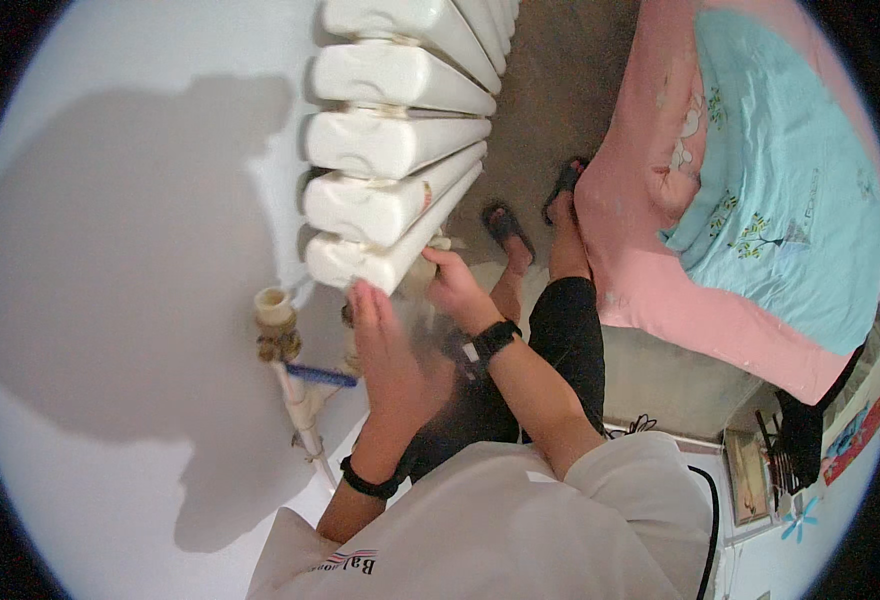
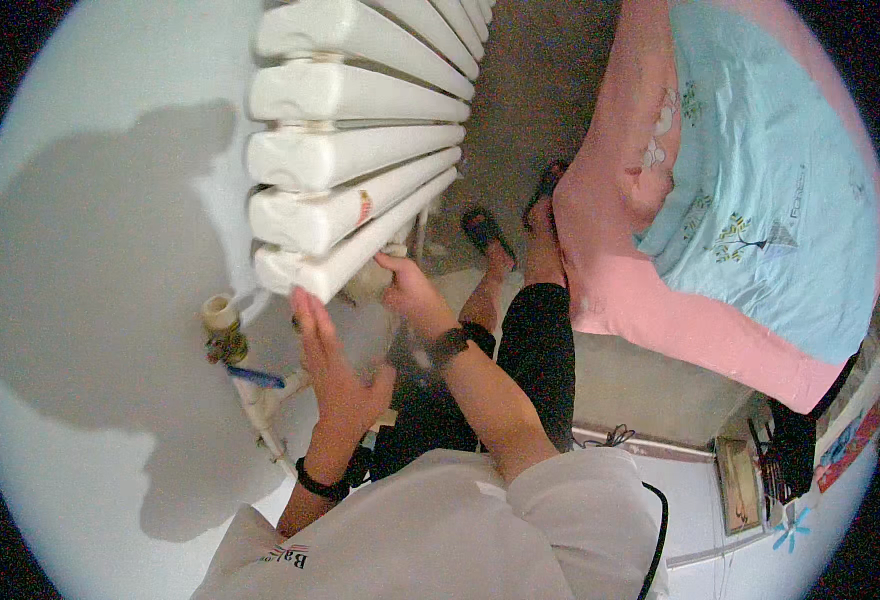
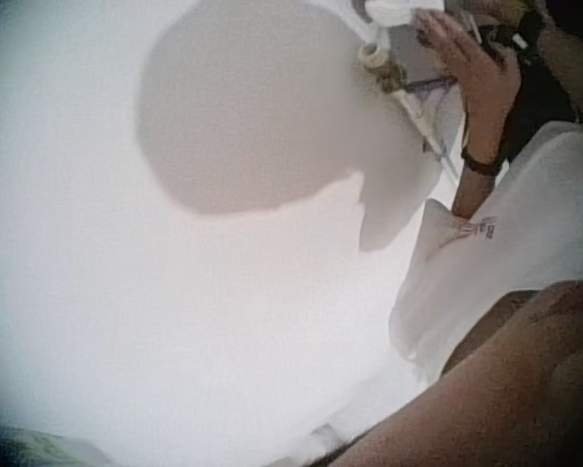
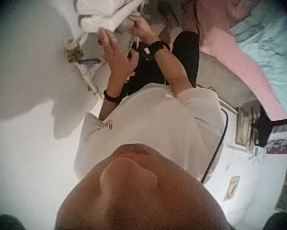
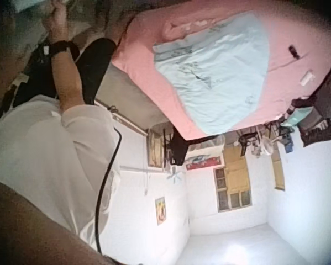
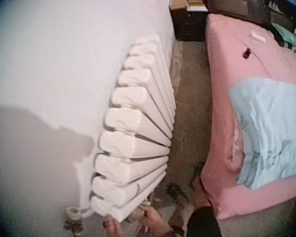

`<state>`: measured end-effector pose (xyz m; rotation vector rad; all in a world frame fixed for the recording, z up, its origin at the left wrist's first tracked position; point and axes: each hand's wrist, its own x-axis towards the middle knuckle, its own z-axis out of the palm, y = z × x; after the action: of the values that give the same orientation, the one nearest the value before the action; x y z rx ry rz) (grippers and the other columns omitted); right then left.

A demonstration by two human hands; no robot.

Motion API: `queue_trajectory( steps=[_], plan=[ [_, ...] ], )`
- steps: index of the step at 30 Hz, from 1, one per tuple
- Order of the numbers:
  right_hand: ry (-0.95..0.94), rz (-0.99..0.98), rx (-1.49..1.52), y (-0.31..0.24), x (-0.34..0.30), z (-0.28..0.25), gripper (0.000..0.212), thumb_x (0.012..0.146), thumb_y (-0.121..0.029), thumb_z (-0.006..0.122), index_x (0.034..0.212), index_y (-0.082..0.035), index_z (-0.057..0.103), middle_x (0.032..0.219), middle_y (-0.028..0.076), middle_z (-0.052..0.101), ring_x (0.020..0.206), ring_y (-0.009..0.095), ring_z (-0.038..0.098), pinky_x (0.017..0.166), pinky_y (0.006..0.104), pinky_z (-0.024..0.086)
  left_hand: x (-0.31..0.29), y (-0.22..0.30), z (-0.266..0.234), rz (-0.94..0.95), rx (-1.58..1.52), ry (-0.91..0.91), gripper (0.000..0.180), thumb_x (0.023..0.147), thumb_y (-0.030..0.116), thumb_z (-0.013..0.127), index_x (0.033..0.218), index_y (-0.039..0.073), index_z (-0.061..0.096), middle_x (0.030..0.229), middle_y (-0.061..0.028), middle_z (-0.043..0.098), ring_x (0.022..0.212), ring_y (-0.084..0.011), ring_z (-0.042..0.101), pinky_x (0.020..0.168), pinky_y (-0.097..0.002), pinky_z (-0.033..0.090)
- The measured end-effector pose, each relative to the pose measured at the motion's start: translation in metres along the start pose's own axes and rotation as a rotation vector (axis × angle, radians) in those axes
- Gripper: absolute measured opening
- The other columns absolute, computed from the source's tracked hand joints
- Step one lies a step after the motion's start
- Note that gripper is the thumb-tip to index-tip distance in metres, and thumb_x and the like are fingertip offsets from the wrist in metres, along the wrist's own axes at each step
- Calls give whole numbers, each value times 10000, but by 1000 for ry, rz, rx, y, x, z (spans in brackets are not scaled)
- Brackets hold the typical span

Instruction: The person wipes the exterior surfaces and pipes of a wall-mounted radiator and the adjacent wall using a cloth.

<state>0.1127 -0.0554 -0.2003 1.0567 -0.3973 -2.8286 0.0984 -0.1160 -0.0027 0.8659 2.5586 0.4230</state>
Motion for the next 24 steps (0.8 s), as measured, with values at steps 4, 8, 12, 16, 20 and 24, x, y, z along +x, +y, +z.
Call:
queue_trajectory(
  steps=[4, 8, 12, 16, 20, 24],
  plan=[
    [-34, 134, -123, 7, -27, 10, 453, 986, -251, 596, 1353, 4, 523, 1302, 131, 625, 1183, 273, 610, 1037, 427, 469, 1, 16, -8, 2, -115, 29, 933, 771, 112, 638, 1547, -56, 150, 1603, -320, 144, 1484, -512, 143, 1208, -571, 135],
    [-75, 161, -276, -6, -43, 15, 374, 967, -190, 640, 1275, 11, 572, 1187, 105, 657, 1050, 250, 648, 943, 377, 507, -22, 27, -15, 159, -252, 52, 755, 797, 86, 645, 1479, -7, 335, 1525, -308, 320, 1446, -479, 274, 1199, -578, 178],
    [-113, 94, -709, -58, -58, 20, 342, 908, -20, 670, 1236, 17, 582, 1141, 92, 659, 1006, 196, 653, 892, 337, 543, -42, 33, -45, 289, -188, 51, 544, 842, 76, 641, 1358, 14, 482, 1375, -214, 501, 1269, -437, 477, 1093, -515, 377],
    [83, -143, -1382, -157, -63, -7, 330, 881, -43, 666, 1206, 0, 629, 1085, 57, 676, 976, 189, 628, 866, 329, 502, -60, 41, -58, 288, -314, 34, 435, 860, 79, 658, 1285, 37, 577, 1279, -196, 610, 1193, -398, 571, 1068, -524, 408],
    [481, -491, -1109, -212, -117, 19, 360, 851, -43, 699, 1210, -41, 661, 1116, 79, 696, 1020, 244, 660, 858, 428, 530, -76, 38, -69, 368, -195, 115, 349, 878, 91, 671, 1221, 46, 625, 1206, -178, 656, 1085, -349, 645, 910, -438, 533],
    [823, -781, -1115, -271, -129, -16, 406, 872, -127, 700, 1236, 40, 633, 1172, 157, 681, 1080, 302, 642, 875, 423, 530, -91, 43, -84, 387, -284, 125, 327, 897, 53, 643, 1223, 56, 632, 1192, -166, 666, 1067, -346, 657, 874, -419, 558]
  ],
)
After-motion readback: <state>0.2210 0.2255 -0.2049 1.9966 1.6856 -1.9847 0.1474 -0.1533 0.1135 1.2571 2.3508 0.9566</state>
